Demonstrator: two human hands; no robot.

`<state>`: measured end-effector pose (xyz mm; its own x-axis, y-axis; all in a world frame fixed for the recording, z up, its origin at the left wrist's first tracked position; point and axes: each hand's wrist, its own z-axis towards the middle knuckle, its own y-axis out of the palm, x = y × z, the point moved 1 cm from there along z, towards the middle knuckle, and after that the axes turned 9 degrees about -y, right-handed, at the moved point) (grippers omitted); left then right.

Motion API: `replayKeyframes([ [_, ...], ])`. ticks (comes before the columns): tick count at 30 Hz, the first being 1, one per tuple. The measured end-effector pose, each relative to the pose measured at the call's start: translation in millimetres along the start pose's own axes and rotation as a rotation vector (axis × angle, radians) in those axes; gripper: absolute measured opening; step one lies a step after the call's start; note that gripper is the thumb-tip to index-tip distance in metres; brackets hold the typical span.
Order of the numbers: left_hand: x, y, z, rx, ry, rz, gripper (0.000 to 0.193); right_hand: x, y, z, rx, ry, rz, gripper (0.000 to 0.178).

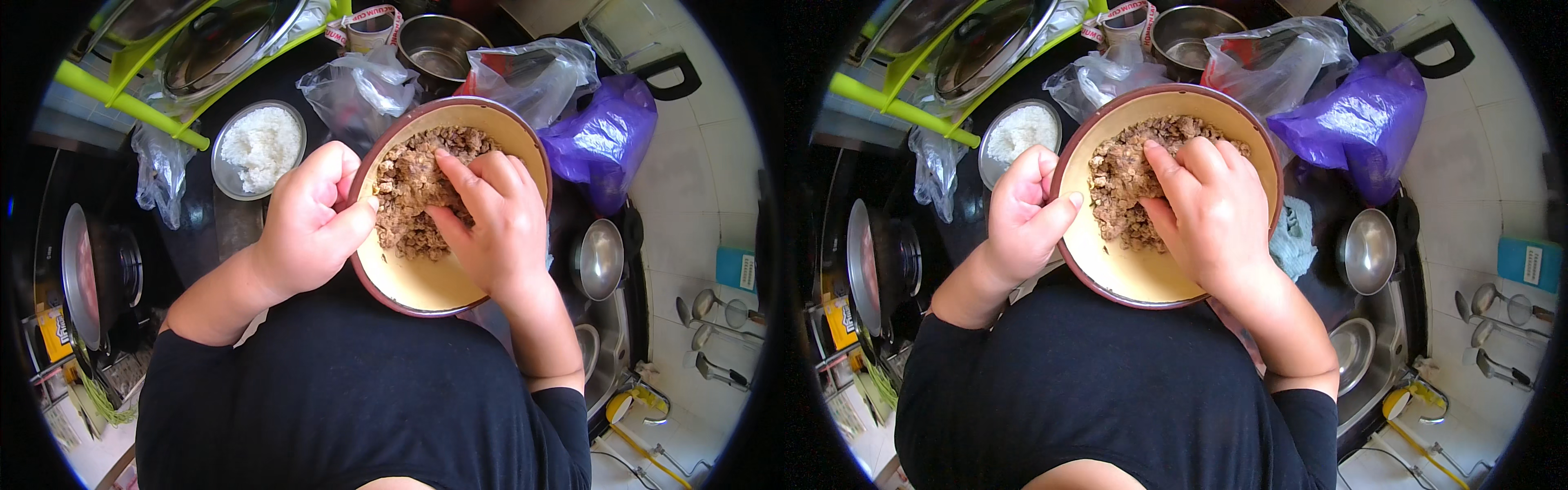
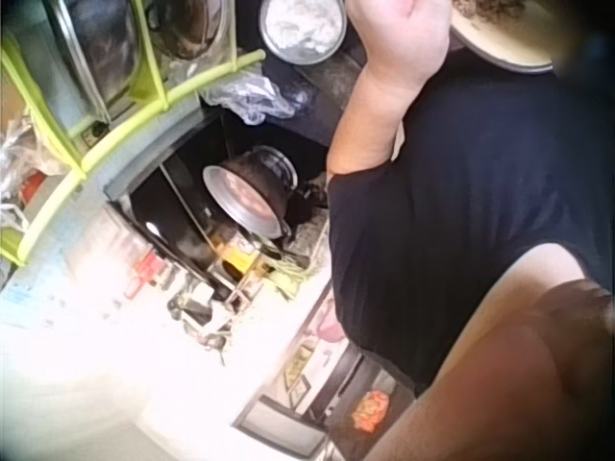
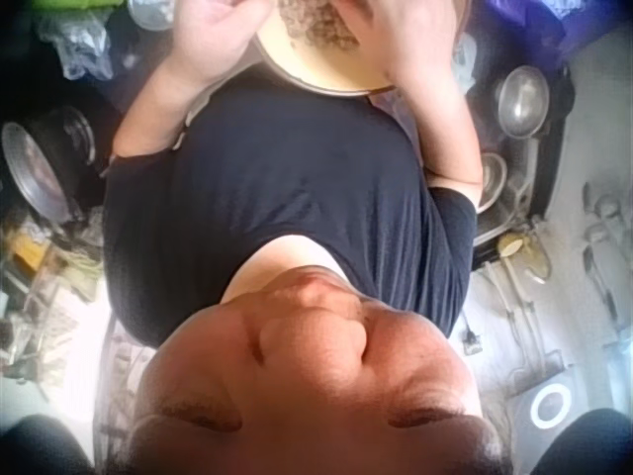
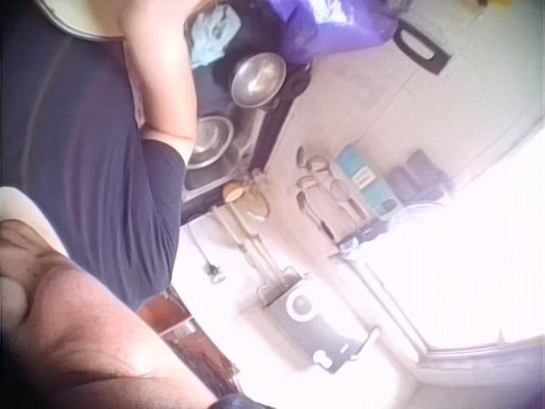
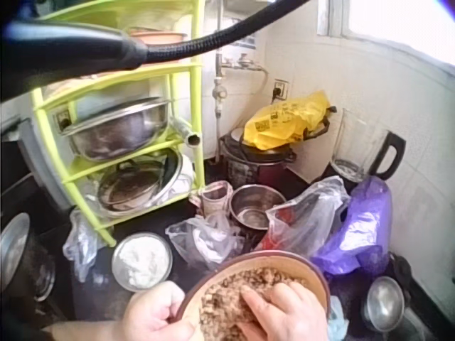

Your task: The person transfers green soybeans from a bowl into a wok on the stove using a slotted spoon. They stir the beans in the wok, rinse a metal bowl in the sink, and wipe the countertop with a cloth. The person also handles a bowl of ground meat, rinses it under the tap, and covers it with a lid.

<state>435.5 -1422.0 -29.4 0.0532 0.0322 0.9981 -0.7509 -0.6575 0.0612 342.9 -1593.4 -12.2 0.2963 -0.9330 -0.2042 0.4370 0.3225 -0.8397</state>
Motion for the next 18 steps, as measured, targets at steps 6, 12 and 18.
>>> replayKeyframes([
  [6, -7.2, 10.0, 5.9, 0.023, 0.016, -0.037, 0.013, -3.3, 3.9, -8.6, -0.046, 0.009, 0.018, 0.042],
  [12, -12.7, 12.0, 16.6, 0.020, -0.017, -0.098, 0.014, -6.2, 3.5, -21.5, -0.107, -0.023, 0.063, 0.043],
  [18, -10.6, 6.1, 25.3, 0.044, -0.081, -0.198, 0.015, 5.0, -24.9, -26.6, -0.119, 0.011, 0.081, 0.040],
])
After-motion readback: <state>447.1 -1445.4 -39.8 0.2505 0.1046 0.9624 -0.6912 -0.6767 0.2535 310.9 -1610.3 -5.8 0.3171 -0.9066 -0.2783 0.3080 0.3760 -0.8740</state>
